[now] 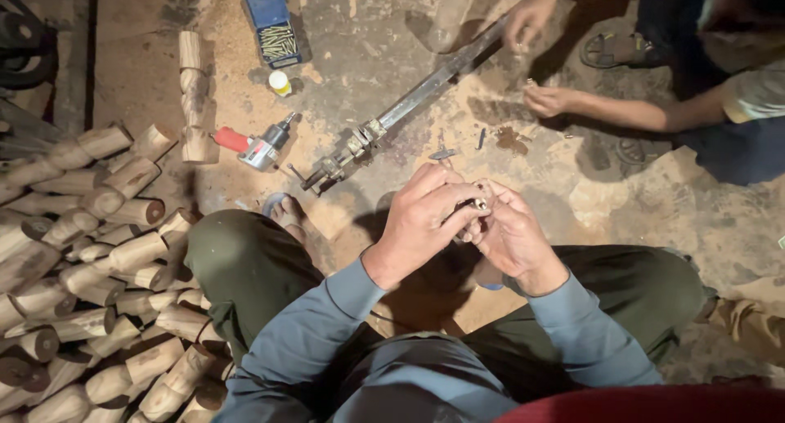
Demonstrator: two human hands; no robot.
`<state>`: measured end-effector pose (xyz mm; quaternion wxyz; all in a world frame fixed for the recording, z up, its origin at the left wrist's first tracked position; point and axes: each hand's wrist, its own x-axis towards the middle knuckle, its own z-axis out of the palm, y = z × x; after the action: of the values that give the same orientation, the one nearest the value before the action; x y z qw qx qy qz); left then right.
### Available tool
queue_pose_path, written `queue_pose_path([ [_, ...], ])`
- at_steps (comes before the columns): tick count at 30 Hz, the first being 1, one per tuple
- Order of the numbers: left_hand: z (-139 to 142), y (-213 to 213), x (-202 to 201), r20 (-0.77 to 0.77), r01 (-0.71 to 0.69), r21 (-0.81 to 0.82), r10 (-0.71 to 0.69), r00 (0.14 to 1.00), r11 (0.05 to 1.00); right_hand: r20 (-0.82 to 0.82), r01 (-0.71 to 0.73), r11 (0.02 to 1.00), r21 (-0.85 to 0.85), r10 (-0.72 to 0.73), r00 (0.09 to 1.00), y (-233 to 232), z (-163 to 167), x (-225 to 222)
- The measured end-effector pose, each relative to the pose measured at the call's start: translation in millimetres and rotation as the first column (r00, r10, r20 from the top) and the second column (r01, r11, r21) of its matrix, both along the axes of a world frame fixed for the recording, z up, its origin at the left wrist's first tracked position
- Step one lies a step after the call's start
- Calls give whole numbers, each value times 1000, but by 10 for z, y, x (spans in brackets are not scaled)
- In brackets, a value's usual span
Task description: The person sits on the floor and uses a wrench to tighten a metal clamp on a long metal bar. They then use an angle grinder to smooth the metal surface, creating sparks. Finally, they assemble small metal components by hand.
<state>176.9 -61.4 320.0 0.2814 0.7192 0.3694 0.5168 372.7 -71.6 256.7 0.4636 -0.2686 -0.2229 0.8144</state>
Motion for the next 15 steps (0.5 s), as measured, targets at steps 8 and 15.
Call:
queue_pose_path([
  [8,-23,-6,-22,-17,-8,7,8,1000,1000,53,19,999,28,-21,998,-6,-31,23],
  [15,-38,23,-28,-27,6,3,-6,1000,1000,112,81,996,43,-85,990,-17,-8,11],
])
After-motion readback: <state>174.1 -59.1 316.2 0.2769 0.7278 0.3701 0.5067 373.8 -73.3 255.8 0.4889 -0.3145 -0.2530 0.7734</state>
